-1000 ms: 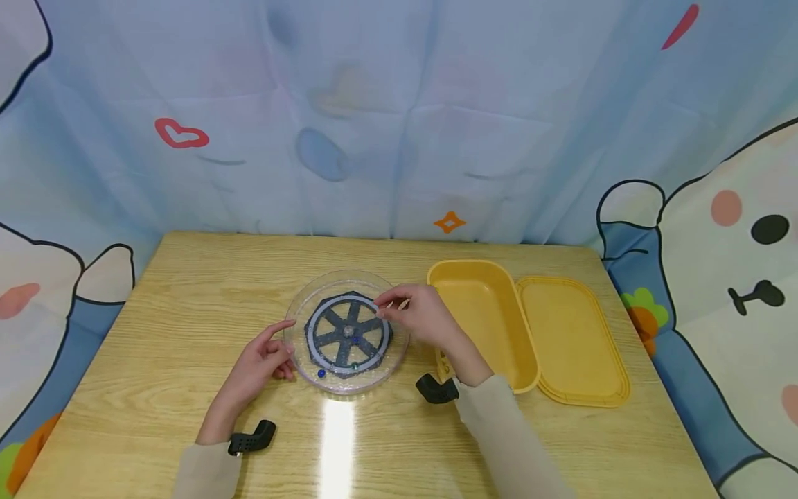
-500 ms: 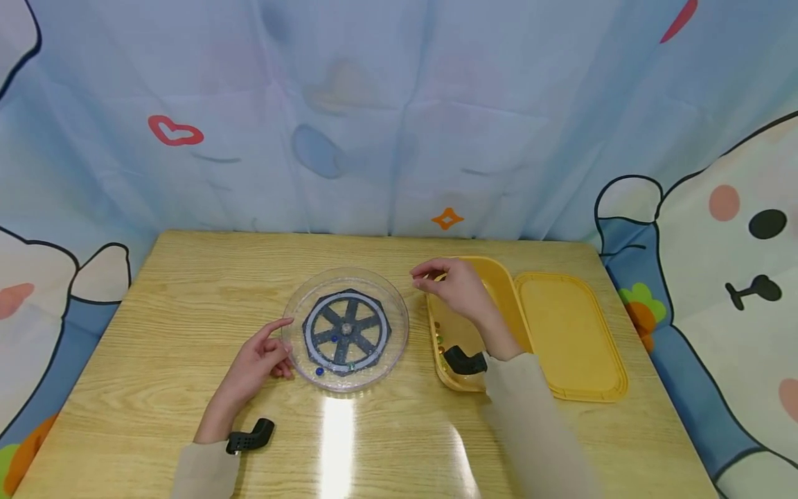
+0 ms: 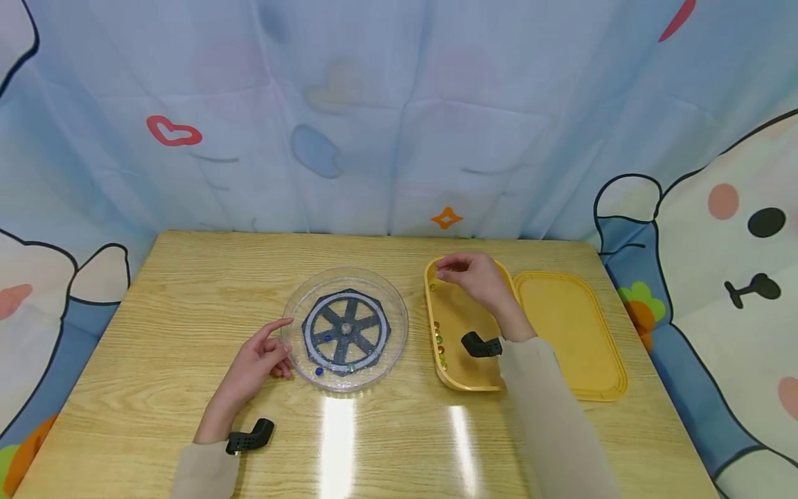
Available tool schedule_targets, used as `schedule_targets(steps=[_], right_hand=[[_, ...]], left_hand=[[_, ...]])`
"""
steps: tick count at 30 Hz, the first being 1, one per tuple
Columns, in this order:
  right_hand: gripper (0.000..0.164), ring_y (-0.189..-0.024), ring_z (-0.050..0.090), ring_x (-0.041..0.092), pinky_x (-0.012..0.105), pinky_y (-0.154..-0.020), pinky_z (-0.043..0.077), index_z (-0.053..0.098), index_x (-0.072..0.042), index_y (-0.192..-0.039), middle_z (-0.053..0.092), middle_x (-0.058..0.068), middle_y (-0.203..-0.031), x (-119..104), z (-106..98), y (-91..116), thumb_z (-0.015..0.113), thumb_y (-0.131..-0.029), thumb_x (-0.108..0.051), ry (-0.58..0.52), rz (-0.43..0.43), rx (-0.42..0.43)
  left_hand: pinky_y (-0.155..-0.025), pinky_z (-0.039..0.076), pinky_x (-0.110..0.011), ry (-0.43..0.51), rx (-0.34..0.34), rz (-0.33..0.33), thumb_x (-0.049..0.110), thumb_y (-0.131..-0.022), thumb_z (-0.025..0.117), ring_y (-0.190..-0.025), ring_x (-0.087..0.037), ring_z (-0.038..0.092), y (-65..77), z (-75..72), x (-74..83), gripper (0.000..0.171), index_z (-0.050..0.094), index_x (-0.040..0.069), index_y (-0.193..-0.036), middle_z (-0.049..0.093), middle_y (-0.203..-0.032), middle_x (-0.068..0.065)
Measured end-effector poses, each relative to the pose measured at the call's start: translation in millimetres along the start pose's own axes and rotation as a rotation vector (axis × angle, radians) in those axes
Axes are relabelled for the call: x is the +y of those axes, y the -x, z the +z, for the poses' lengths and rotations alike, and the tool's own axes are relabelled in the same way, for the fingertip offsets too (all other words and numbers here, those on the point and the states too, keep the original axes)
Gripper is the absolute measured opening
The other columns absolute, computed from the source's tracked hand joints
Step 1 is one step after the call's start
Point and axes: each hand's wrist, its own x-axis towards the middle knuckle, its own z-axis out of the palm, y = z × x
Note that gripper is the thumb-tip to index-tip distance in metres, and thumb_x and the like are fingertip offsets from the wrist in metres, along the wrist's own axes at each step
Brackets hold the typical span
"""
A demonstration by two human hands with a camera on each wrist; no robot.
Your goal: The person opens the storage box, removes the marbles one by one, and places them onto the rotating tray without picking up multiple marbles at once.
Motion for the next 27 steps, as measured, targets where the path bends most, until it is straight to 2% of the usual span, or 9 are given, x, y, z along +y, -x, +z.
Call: schedule_targets(steps=[6, 12, 16, 18, 27], right_hand=[[0.023, -0.101, 0.064, 0.03, 0.049, -0.091, 0.05, 0.072, -0.001, -0.114, 0.07, 0.013, -0.11, 14, 4, -8, 0.071, -0.094, -0.012, -0.016, 0.024, -0.001], [0.023, -0.097, 0.065, 0.033, 0.04, -0.08, 0.051, 0.071, 0.002, -0.114, 0.071, 0.014, -0.105, 29, 13, -15, 0.071, -0.092, -0.007, -0.014, 0.051, 0.001], [0.023, -0.094, 0.066, 0.027, 0.033, -0.08, 0.051, 0.072, 0.002, -0.112, 0.072, 0.014, -0.103, 42, 21, -19, 0.073, -0.091, -0.007, 0.078, 0.039, -0.001], [0.024, -0.092, 0.066, 0.026, 0.034, -0.081, 0.051, 0.073, 0.001, -0.112, 0.072, 0.013, -0.102, 47, 24, -20, 0.074, -0.09, -0.01, 0.123, 0.044, -0.005], [0.025, -0.093, 0.064, 0.027, 0.04, -0.084, 0.05, 0.074, -0.002, -0.112, 0.072, 0.012, -0.103, 50, 32, -22, 0.075, -0.09, -0.015, 0.191, 0.089, 0.023]], left_hand=[[-0.061, 0.053, -0.03, 0.003, -0.001, 0.003, 0.007, -0.102, 0.055, -0.064, -0.024, 0.067, 0.7, -0.1, 0.6, 0.049, 0.041, 0.005, -0.149, 0.064, -0.082, -0.02], [-0.061, 0.053, -0.029, 0.02, 0.005, -0.015, 0.008, -0.102, 0.056, -0.064, -0.023, 0.067, 0.3, -0.2, 0.3, 0.049, 0.041, 0.006, -0.149, 0.064, -0.081, -0.019], [-0.061, 0.054, -0.029, 0.023, 0.005, -0.016, 0.008, -0.102, 0.056, -0.064, -0.023, 0.067, 0.3, 0.2, 0.4, 0.049, 0.041, 0.006, -0.149, 0.064, -0.081, -0.02], [-0.061, 0.054, -0.03, 0.021, 0.005, -0.014, 0.007, -0.102, 0.056, -0.064, -0.023, 0.067, 0.4, 0.4, 0.5, 0.049, 0.042, 0.006, -0.149, 0.064, -0.081, -0.02], [-0.06, 0.054, -0.03, 0.027, 0.004, 0.001, 0.005, -0.102, 0.055, -0.063, -0.023, 0.067, 1.3, 0.1, 0.4, 0.049, 0.041, 0.004, -0.149, 0.064, -0.081, -0.019]])
